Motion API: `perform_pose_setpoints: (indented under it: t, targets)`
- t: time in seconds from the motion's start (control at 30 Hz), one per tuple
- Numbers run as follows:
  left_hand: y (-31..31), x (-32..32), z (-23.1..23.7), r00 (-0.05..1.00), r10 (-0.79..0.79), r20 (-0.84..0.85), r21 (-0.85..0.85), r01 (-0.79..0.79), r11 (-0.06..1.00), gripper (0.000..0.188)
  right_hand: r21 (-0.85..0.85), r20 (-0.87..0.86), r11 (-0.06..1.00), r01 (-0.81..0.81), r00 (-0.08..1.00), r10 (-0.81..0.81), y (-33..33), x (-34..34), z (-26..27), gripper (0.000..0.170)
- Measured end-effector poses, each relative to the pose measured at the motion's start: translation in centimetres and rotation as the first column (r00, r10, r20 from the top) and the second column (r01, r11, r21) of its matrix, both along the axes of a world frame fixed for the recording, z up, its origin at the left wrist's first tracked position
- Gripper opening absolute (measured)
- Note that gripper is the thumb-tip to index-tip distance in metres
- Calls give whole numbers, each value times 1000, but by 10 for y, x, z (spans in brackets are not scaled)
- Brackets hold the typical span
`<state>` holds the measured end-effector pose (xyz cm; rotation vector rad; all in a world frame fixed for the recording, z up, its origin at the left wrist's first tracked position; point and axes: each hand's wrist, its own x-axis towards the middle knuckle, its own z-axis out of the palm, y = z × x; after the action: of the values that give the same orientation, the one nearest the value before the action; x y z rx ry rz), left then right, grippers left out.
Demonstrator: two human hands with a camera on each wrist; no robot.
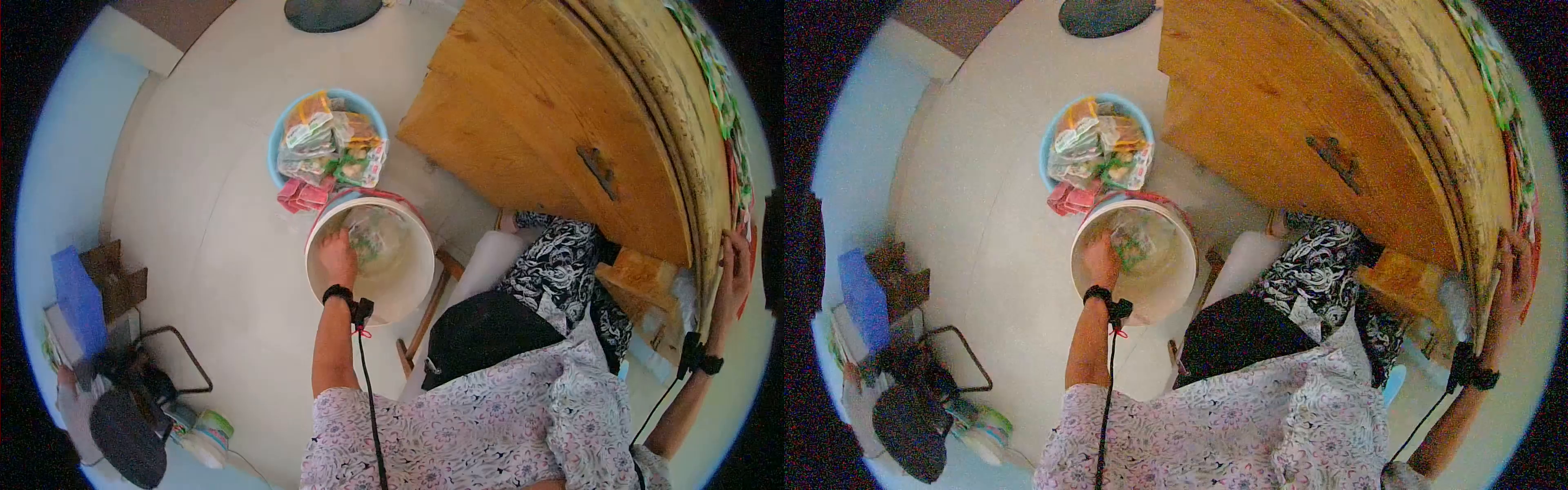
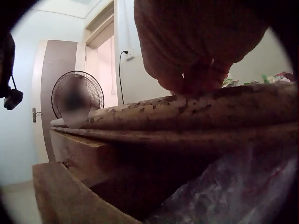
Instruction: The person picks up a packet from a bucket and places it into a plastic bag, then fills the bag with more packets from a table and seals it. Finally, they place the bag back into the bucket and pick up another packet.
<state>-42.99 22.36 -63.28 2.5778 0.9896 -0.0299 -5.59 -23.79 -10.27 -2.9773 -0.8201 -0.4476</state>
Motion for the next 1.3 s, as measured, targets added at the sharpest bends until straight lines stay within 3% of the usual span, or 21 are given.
perform_pose_setpoints:
  t: [0.1,0.2,0.3,0.4,0.5,0.6,0.7,0.8,0.87,0.9,1.0,1.1,1.17,1.2,1.27,1.3]
  targets:
    - [8,3,-8,991,-123,-45,115,128,985,34,-1,2,1000,-11,1000,11,11,-6,-2,24]
    - [15,8,-29,976,-71,-205,-67,59,996,33,64,-17,996,55,998,-54,7,-9,-6,25]
    - [17,14,-51,936,-95,-338,-10,98,995,33,31,9,999,28,1000,-28,5,-7,-5,25]
    - [18,14,-62,967,-10,-256,-22,4,1000,34,102,-42,994,39,999,-35,6,-9,-8,25]
    - [12,3,-57,999,-7,50,71,4,997,34,98,10,994,40,999,-41,11,-11,-11,26]
    - [-4,5,-10,999,45,10,158,-46,986,39,107,1,994,20,1000,-20,3,-6,-13,26]
    - [-21,20,65,957,-11,-290,-73,-11,997,42,155,-62,984,88,995,-80,-8,-5,-12,27]
    - [-36,11,11,980,5,-199,-208,-47,977,47,133,-53,985,106,994,-100,-5,-8,-8,23]
    - [-35,4,-34,998,61,24,-169,-56,984,50,146,-34,983,107,994,-103,0,-11,-9,23]
    - [-29,5,-35,987,86,134,-148,-66,987,52,155,-28,982,105,994,-102,3,-12,-10,23]
    - [-2,23,-32,994,-77,-74,-354,46,934,57,89,32,992,93,995,-96,8,-12,-11,23]
    - [0,57,15,930,-61,-362,-371,-83,925,54,70,77,996,59,995,-65,7,-13,-17,23]
    - [-10,63,20,949,-161,-270,-310,73,948,51,75,21,993,94,995,-96,4,-14,-24,22]
    - [-13,64,31,992,-122,-38,-301,105,948,47,122,3,990,72,997,-72,6,-17,-26,22]
    - [-27,74,51,918,7,396,-371,153,916,36,256,-27,966,-33,999,41,12,-23,-35,20]
    - [-35,85,93,884,63,463,-449,174,876,30,359,-76,933,35,997,-7,33,-35,-35,20]
